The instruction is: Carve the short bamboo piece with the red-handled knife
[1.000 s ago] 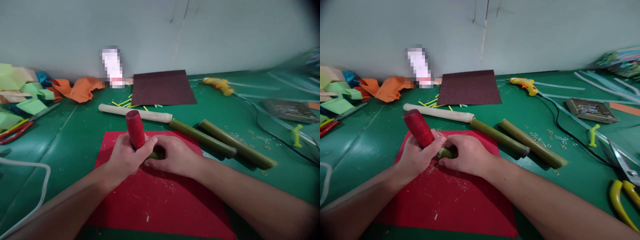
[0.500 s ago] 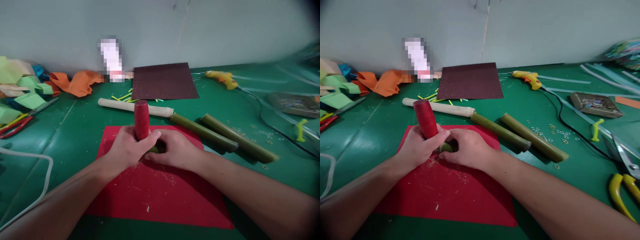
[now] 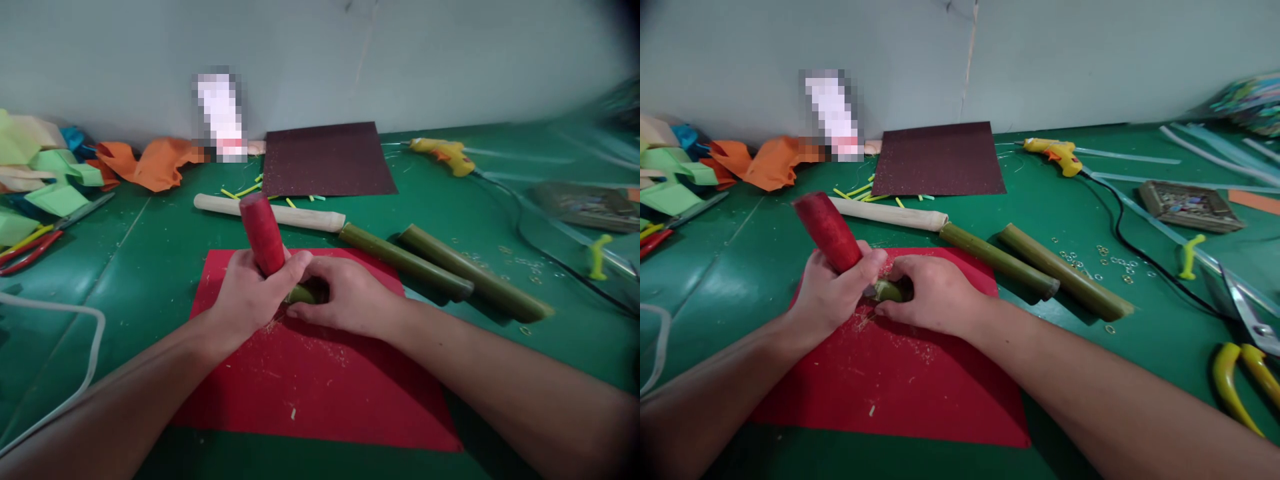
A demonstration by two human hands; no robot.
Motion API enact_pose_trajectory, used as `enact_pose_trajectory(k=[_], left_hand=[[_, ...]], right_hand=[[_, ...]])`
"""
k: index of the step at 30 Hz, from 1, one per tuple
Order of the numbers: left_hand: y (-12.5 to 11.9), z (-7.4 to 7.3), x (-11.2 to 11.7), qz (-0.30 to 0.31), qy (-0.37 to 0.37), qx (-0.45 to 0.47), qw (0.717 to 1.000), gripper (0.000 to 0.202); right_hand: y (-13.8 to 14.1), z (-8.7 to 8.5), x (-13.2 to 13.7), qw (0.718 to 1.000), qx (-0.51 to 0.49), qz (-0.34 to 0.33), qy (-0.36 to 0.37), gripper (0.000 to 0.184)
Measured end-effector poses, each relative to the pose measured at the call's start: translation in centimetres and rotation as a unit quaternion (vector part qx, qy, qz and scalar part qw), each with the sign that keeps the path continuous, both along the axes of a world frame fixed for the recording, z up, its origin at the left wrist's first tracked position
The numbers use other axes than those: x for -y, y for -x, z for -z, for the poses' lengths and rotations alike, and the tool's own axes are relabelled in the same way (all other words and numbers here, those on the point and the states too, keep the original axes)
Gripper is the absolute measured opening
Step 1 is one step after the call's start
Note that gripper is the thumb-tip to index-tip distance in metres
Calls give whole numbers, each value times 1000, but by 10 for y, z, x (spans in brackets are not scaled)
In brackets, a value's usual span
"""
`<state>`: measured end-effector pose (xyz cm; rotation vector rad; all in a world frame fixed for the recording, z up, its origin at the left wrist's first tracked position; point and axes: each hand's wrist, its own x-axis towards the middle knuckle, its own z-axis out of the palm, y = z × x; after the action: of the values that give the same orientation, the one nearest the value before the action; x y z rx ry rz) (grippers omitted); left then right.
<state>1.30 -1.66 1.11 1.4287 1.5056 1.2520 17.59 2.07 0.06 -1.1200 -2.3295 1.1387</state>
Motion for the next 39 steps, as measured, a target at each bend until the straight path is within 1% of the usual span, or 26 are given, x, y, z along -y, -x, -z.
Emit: enact_pose_trajectory(k=[4, 8, 12, 16, 18, 20, 22, 24, 28, 31, 33, 36, 39], left_hand=[[0, 4, 1, 28, 19, -4, 999, 37], [1, 6, 0, 34, 21, -6, 999, 37], [1, 3, 0, 34, 18, -16, 999, 37], [0, 1, 0, 25, 21, -24, 999, 35], [1, 2, -1, 9, 10, -21, 1000, 28], [1, 3, -1, -11, -11, -9, 1000, 25], [2, 3, -2, -17, -20, -5, 1000, 24], [2, 1, -1, -11, -19, -8, 1000, 26], [2, -2, 0, 13, -21, -12, 1000, 36], [1, -1, 1, 42, -10, -20, 999, 39], [0, 1, 1, 49, 1, -27, 998, 38], [0, 3, 2, 40, 14, -23, 999, 35], [0, 4, 1, 8, 1, 0, 1000, 28]], right_hand=[[-1, -2, 1, 1000, -16, -3, 0, 29], [-1, -1, 1, 1000, -25, -3, -8, 29], [-1, 0, 0, 1000, -16, -6, -5, 30], [-1, 0, 0, 1000, -16, -6, -3, 28], [0, 0, 0, 1000, -6, -1, -8, 28], [0, 1, 1, 1000, 15, 6, -15, 28], [0, 2, 1, 1000, 25, 10, -17, 28], [1, 2, 1, 1000, 17, 8, -15, 29], [0, 1, 1, 1000, 1, -3, -5, 32], [0, 1, 1, 1000, -18, -6, -3, 30], [-1, 1, 1, 1000, -29, -8, -6, 27], [-1, 1, 1, 999, -32, -11, -6, 26], [0, 1, 1, 1000, -14, -5, -16, 27]])
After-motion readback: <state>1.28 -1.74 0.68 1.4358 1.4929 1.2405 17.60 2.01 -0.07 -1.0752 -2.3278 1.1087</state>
